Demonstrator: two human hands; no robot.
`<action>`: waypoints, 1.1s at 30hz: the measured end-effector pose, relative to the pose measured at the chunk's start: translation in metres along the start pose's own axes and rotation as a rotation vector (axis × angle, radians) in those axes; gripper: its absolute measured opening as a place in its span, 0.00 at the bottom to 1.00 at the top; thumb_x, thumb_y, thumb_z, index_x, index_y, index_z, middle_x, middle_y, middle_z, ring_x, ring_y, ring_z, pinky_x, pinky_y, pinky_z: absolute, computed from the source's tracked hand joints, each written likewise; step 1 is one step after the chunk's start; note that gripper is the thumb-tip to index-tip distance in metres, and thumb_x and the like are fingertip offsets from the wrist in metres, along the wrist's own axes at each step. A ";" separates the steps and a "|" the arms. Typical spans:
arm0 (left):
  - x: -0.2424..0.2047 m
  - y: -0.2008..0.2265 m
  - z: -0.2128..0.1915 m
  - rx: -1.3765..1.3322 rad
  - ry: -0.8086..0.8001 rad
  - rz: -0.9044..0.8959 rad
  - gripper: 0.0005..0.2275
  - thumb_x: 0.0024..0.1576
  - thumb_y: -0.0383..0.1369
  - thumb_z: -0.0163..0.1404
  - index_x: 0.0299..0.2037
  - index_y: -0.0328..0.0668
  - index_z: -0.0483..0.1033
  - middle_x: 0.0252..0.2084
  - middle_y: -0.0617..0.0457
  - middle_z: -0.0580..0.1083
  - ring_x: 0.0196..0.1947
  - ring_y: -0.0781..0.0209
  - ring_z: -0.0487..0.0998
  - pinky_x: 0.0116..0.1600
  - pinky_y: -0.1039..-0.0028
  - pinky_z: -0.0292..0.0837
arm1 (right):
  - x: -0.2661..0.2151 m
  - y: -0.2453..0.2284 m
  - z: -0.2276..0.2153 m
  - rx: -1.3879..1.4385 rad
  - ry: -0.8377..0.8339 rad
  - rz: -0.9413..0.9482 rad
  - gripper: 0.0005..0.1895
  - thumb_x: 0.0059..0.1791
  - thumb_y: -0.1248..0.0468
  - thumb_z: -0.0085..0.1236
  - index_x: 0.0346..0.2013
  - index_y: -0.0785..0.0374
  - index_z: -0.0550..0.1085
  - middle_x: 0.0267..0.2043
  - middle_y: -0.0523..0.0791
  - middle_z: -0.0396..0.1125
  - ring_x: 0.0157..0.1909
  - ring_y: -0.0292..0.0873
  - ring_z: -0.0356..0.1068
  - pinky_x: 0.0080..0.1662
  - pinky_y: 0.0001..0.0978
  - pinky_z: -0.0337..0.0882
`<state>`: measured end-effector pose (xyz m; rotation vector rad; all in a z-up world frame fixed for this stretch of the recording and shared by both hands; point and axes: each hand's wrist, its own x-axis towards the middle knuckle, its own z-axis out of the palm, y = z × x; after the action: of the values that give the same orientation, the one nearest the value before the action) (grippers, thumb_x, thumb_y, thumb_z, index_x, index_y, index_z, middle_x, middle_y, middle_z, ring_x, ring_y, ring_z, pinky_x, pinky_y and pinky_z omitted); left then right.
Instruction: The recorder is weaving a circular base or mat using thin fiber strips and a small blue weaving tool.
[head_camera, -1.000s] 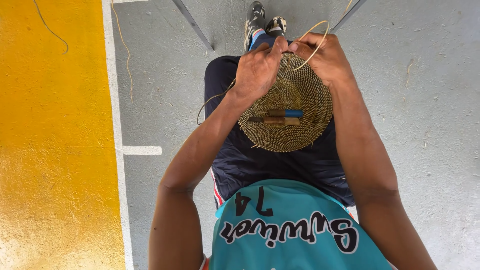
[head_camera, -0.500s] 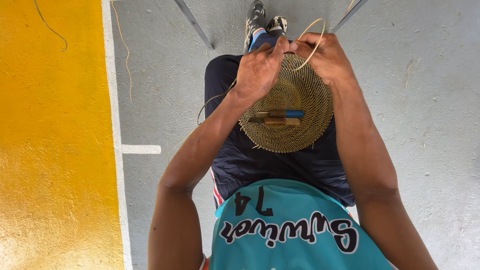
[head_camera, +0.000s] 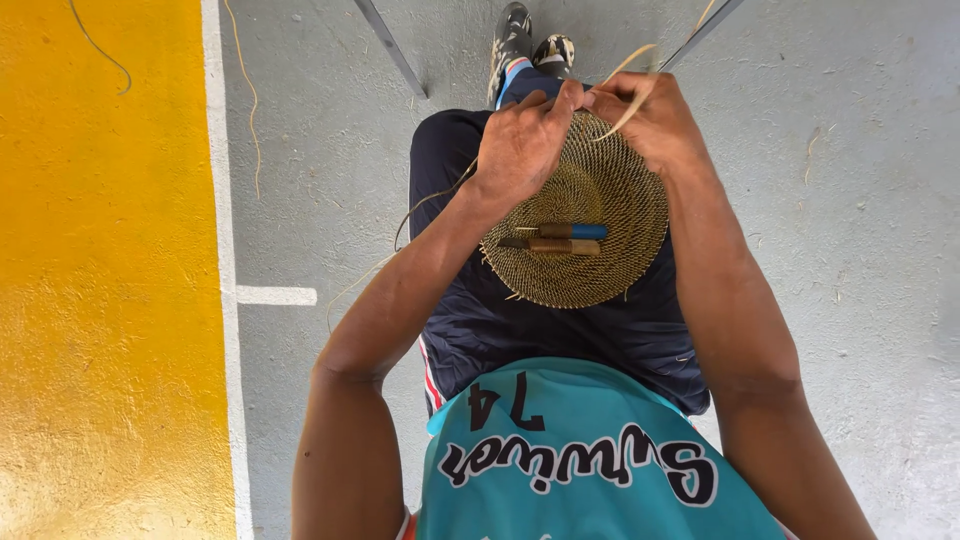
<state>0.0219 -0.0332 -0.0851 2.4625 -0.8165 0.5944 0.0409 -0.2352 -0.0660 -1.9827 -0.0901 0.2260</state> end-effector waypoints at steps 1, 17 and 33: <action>0.002 0.001 -0.003 0.003 0.008 0.013 0.18 0.55 0.19 0.54 0.53 0.34 0.64 0.21 0.52 0.73 0.27 0.62 0.78 0.25 0.71 0.74 | 0.001 0.002 -0.002 0.025 -0.017 -0.007 0.08 0.53 0.62 0.67 0.38 0.65 0.81 0.27 0.42 0.71 0.25 0.31 0.64 0.27 0.23 0.62; 0.001 0.004 -0.004 0.011 -0.032 0.030 0.19 0.52 0.18 0.53 0.53 0.32 0.64 0.18 0.52 0.72 0.24 0.61 0.76 0.24 0.72 0.73 | 0.003 0.005 -0.005 0.033 -0.060 -0.040 0.08 0.52 0.64 0.68 0.36 0.67 0.80 0.26 0.42 0.68 0.26 0.32 0.61 0.28 0.24 0.58; 0.002 0.021 -0.036 -0.045 0.010 -0.024 0.18 0.52 0.20 0.54 0.50 0.38 0.63 0.23 0.54 0.73 0.31 0.57 0.78 0.33 0.66 0.76 | -0.070 -0.003 0.066 1.058 0.020 0.143 0.07 0.54 0.61 0.58 0.44 0.59 0.73 0.38 0.39 0.68 0.31 0.34 0.68 0.34 0.31 0.73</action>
<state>0.0011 -0.0288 -0.0494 2.4237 -0.7875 0.5732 -0.0410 -0.1862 -0.0809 -0.9351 0.1617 0.2707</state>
